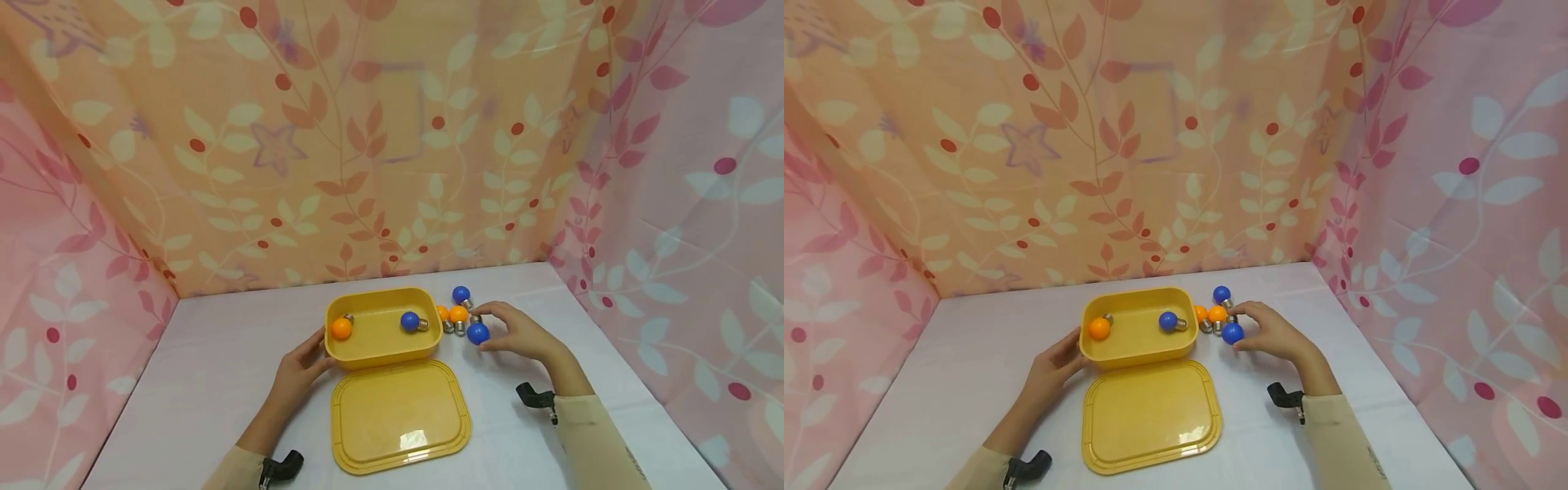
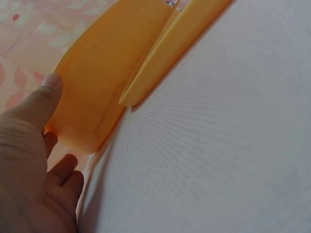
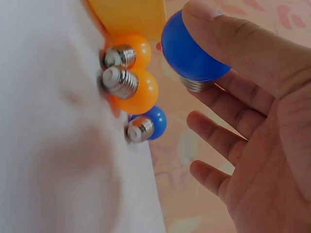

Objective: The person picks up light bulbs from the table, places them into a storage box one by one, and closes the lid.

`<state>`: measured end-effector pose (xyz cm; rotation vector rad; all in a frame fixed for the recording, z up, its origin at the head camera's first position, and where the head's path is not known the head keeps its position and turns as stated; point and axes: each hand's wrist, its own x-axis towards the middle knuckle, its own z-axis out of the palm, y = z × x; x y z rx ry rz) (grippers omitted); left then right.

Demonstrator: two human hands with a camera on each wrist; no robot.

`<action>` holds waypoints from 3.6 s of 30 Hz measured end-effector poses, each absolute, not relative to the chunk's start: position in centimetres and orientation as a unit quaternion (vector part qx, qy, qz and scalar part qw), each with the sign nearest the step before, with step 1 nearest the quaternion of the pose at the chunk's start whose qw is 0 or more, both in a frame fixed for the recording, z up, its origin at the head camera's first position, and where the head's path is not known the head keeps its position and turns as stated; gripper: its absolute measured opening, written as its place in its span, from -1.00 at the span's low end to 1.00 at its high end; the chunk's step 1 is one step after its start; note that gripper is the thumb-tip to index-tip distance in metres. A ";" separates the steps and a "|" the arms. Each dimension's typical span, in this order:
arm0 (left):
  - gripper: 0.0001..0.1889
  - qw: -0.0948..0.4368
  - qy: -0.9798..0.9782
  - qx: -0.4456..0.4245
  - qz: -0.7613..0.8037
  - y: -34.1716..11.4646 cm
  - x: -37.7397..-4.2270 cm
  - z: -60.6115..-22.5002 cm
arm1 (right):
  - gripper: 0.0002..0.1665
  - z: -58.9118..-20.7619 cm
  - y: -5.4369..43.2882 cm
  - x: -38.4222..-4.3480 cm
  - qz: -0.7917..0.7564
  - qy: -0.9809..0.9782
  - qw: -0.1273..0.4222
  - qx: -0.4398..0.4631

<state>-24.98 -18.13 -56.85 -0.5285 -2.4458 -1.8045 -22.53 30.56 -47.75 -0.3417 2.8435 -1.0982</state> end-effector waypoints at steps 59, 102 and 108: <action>-0.23 0.031 -0.807 -0.164 -0.566 -18.4 -24.9 -56.3 | -0.24 -39.6 11.6 -34.6 -0.198 0.853 0.188 -0.446; -0.25 0.049 -0.811 -0.168 -0.559 -18.2 -24.6 -56.0 | -0.21 -44.4 6.1 -34.8 -0.165 0.820 0.321 -0.444; -0.25 0.046 -0.811 -0.170 -0.558 -18.4 -24.7 -56.2 | -0.26 -42.9 7.1 -34.7 -0.176 0.824 0.284 -0.458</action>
